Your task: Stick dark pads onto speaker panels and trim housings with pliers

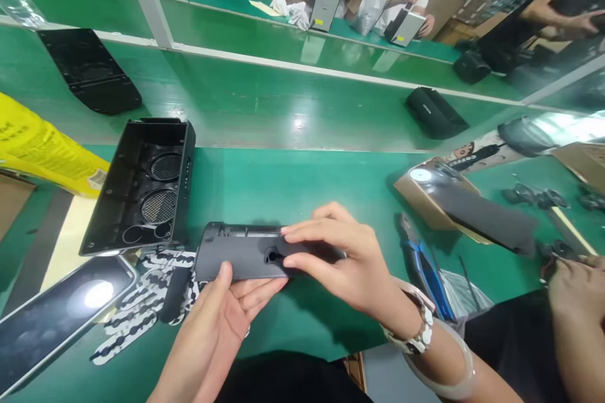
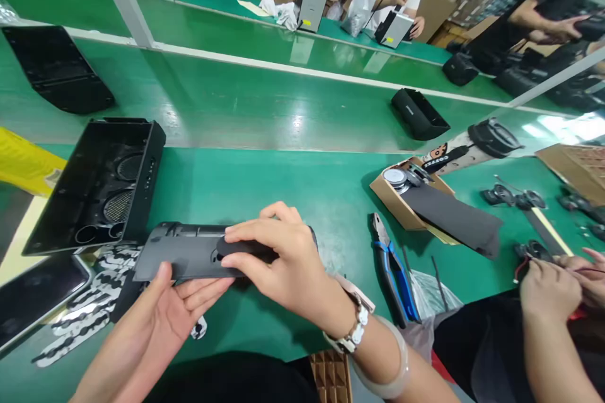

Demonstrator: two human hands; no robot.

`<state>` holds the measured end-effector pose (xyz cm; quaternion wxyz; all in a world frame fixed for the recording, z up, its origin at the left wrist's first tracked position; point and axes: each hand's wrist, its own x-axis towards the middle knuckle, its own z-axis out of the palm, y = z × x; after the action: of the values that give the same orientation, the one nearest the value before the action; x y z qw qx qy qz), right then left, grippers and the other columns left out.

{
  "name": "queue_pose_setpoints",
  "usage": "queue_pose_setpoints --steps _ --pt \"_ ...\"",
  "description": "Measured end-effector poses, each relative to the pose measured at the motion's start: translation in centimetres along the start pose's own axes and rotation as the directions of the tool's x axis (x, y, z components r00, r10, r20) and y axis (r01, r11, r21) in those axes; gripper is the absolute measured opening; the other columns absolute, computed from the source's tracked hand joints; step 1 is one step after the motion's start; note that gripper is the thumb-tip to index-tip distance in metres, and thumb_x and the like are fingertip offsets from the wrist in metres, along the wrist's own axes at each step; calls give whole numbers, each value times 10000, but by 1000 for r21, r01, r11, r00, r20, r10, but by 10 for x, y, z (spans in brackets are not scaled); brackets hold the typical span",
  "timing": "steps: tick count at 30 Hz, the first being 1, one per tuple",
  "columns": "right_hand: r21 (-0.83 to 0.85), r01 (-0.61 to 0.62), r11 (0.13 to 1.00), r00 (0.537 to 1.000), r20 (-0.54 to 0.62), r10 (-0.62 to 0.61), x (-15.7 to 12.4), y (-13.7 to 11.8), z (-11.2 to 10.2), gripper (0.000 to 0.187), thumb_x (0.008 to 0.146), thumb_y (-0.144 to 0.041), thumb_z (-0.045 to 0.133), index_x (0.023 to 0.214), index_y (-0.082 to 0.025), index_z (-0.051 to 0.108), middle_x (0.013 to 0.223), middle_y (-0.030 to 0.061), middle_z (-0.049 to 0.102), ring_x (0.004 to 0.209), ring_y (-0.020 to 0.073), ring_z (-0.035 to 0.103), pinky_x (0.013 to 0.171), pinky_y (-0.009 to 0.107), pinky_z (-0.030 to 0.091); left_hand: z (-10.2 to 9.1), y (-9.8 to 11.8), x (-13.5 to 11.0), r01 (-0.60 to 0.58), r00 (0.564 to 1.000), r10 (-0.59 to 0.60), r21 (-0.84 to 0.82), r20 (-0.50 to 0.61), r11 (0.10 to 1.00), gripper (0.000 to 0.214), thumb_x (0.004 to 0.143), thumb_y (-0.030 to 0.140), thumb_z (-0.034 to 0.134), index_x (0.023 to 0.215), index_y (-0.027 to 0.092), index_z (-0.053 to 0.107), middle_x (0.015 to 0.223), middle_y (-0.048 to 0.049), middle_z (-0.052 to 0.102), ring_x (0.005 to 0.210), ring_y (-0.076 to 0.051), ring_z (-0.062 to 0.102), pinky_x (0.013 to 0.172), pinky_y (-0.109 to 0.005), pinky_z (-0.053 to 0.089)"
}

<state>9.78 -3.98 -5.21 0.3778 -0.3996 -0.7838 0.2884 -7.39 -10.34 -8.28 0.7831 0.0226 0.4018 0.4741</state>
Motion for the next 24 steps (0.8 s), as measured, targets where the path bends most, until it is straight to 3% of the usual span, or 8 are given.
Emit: queue_pose_setpoints --steps 3,6,8,12,16,21,24 --pt "-3 -36 999 998 49 36 1 6 9 145 712 -171 742 830 -221 673 906 -37 706 784 173 510 745 385 435 -4 -4 2 -44 999 45 -30 13 999 316 873 378 521 884 100 671 1042 -138 655 1084 -246 564 986 -336 444" --pt "1 -40 999 998 56 40 1 8 15 147 713 -177 745 832 -228 676 923 -45 706 777 169 515 726 380 429 -9 -8 4 -50 998 50 -3 30 999 20 767 154 657 753 140 654 989 -90 677 1066 -239 578 1008 -368 420" --pt "-6 -28 1000 998 63 28 1 8 16 152 722 -175 739 849 -236 680 934 -43 705 773 164 523 715 374 425 -12 -11 6 -17 999 17 -5 29 1000 99 730 66 659 676 145 634 911 -58 690 1029 -223 599 1018 -371 410" --pt "-84 -34 996 990 133 45 1 6 15 166 738 -185 727 883 -254 686 959 -40 702 768 173 518 720 392 415 -12 -17 10 -13 999 20 -142 47 990 152 756 60 628 637 153 643 783 -8 681 971 -203 624 1013 -388 414" --pt "-50 -56 997 981 184 64 1 4 13 189 736 -146 719 902 -232 691 960 -5 700 767 172 562 706 379 428 -12 -20 15 28 997 -14 -204 71 979 154 756 102 640 611 151 655 780 -35 694 874 -216 653 935 -374 459" --pt "-25 -39 999 981 188 43 1 3 13 198 719 -93 718 876 -213 702 934 18 689 787 164 599 720 357 433 -13 -21 25 45 985 -16 -165 171 985 109 782 146 610 729 102 694 751 -70 664 772 -176 624 824 -312 485" --pt "-48 -14 999 983 182 23 0 3 14 209 717 -76 710 881 -205 704 930 29 683 771 165 586 685 350 433 -13 -25 33 96 974 -45 -223 224 970 76 767 119 607 784 107 680 784 -58 643 751 -139 587 763 -277 483"
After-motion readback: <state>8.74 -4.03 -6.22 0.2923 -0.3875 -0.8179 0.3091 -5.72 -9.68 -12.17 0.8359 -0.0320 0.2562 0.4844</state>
